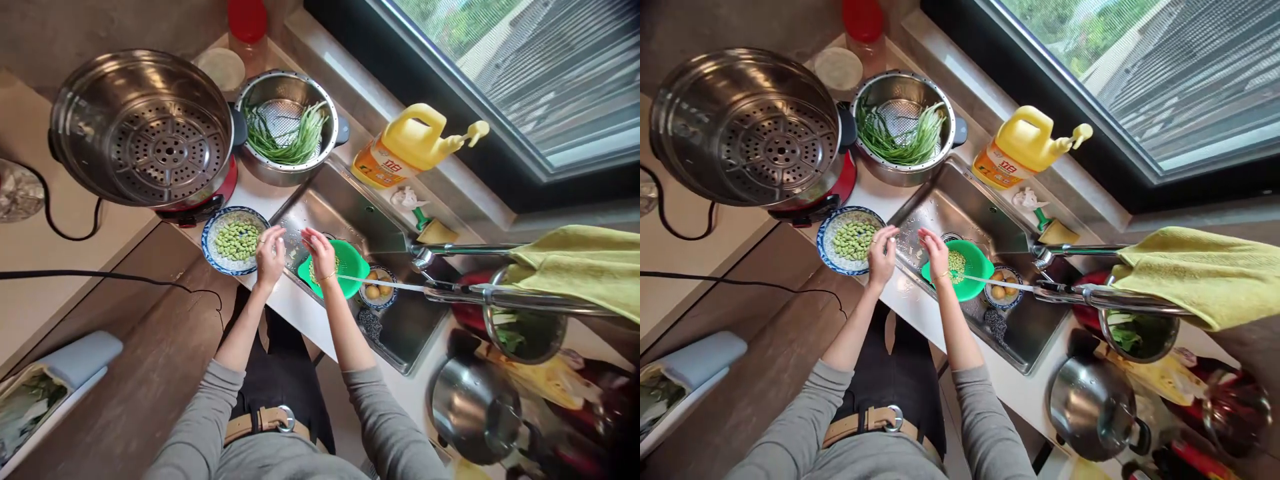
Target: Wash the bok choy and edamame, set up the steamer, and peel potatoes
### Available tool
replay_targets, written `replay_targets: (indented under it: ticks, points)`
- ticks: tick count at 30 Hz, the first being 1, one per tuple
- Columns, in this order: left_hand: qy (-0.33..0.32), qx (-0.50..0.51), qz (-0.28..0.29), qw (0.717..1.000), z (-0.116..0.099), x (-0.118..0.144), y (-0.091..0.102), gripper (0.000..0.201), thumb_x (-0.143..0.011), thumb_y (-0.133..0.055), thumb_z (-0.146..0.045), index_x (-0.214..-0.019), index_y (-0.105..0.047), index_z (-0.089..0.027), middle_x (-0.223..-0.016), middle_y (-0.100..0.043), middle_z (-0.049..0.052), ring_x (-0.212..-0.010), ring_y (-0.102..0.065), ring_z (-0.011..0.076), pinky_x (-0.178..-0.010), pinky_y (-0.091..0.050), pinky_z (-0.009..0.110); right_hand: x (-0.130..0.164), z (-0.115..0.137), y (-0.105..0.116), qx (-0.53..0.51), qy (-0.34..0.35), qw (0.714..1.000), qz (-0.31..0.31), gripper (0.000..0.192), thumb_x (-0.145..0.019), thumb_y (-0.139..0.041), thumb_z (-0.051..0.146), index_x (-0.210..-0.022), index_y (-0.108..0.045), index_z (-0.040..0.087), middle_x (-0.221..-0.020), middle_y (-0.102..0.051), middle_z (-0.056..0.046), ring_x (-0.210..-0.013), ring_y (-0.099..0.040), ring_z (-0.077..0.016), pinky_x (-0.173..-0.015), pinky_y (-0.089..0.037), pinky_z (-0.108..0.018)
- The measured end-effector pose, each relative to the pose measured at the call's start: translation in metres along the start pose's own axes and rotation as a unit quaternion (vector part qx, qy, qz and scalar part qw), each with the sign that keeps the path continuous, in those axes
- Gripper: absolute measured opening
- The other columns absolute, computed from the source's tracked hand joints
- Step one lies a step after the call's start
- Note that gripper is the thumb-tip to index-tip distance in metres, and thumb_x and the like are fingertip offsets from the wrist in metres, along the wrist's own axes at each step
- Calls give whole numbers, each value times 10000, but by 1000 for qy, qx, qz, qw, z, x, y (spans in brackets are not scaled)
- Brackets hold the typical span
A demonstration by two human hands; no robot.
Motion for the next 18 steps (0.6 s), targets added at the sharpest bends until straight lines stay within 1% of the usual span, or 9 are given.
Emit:
replay_targets:
  ticks: [2,3,5,7,8,10,13,16,18]
  points:
    - [-23,0,131,991,-12,8,-63,345,-946,-366,-191,-1111,-668,-165,-1114,-697,98,-1091,-627,179,-1009,-463,318,0,-28,68,91,-50,991,-80,370,-867,-492,361,-1120,-653,144,-1189,-680,-124,-1088,-642,-193,-949,-507,-349]
    - [-32,-17,208,977,-13,15,-99,342,-938,-370,-168,-1105,-669,-164,-1094,-707,92,-1064,-640,178,-986,-475,306,2,-45,97,171,-88,976,-99,348,-861,-474,307,-1097,-652,122,-1185,-675,-140,-1083,-639,-197,-956,-502,-353]
    - [-57,-90,361,927,-6,35,-171,334,-911,-401,-123,-1113,-666,-147,-1130,-702,103,-1084,-639,188,-985,-472,297,6,-75,146,287,-141,940,-116,320,-787,-542,215,-1068,-647,103,-1186,-663,-161,-1110,-620,-232,-1027,-454,-417]
    - [-98,-190,476,853,12,56,-230,328,-876,-448,-85,-1123,-660,-125,-1171,-687,131,-1122,-627,210,-995,-463,304,6,-99,177,326,-153,926,-116,413,-673,-637,139,-1084,-637,94,-1217,-639,-175,-1184,-573,-273,-1096,-383,-471]
    - [-119,-228,509,821,21,63,-253,325,-859,-473,-73,-1122,-659,-116,-1164,-687,143,-1119,-630,222,-990,-465,311,3,-110,186,340,-149,923,-104,477,-635,-662,117,-1110,-627,88,-1247,-619,-181,-1227,-539,-288,-1118,-356,-475]
    - [-148,-266,539,785,37,69,-289,333,-821,-533,-65,-1132,-649,-96,-1148,-686,166,-1111,-632,243,-984,-467,331,-8,-131,190,407,-131,903,-41,577,-639,-675,134,-1205,-580,80,-1338,-547,-191,-1303,-462,-301,-1134,-331,-465]
    - [-168,-285,549,768,55,71,-327,457,-771,-607,-70,-1227,-586,-75,-1234,-635,199,-1177,-589,268,-1026,-439,372,-24,-158,184,545,-103,830,60,664,-744,-639,232,-1362,-445,86,-1436,-437,-196,-1328,-409,-297,-1109,-352,-448]
    - [-170,-309,562,748,75,76,-354,497,-767,-606,-74,-1261,-557,-63,-1300,-583,221,-1242,-533,289,-1048,-415,402,-32,-173,186,630,-114,764,81,608,-810,-608,313,-1351,-444,91,-1389,-470,-197,-1259,-458,-301,-1030,-422,-423]
    - [-159,-321,575,735,89,81,-366,453,-778,-594,-90,-1231,-589,-69,-1311,-577,221,-1249,-523,301,-1046,-411,408,-32,-178,189,650,-140,743,78,526,-842,-576,371,-1288,-498,104,-1326,-521,-193,-1213,-496,-317,-969,-457,-420]
Point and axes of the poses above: each hand's wrist, its own x-axis away from the middle knuckle, its own y-axis out of the back of the hand, z = x × y, the point moved 10 cm from there along -x, towards the middle knuckle
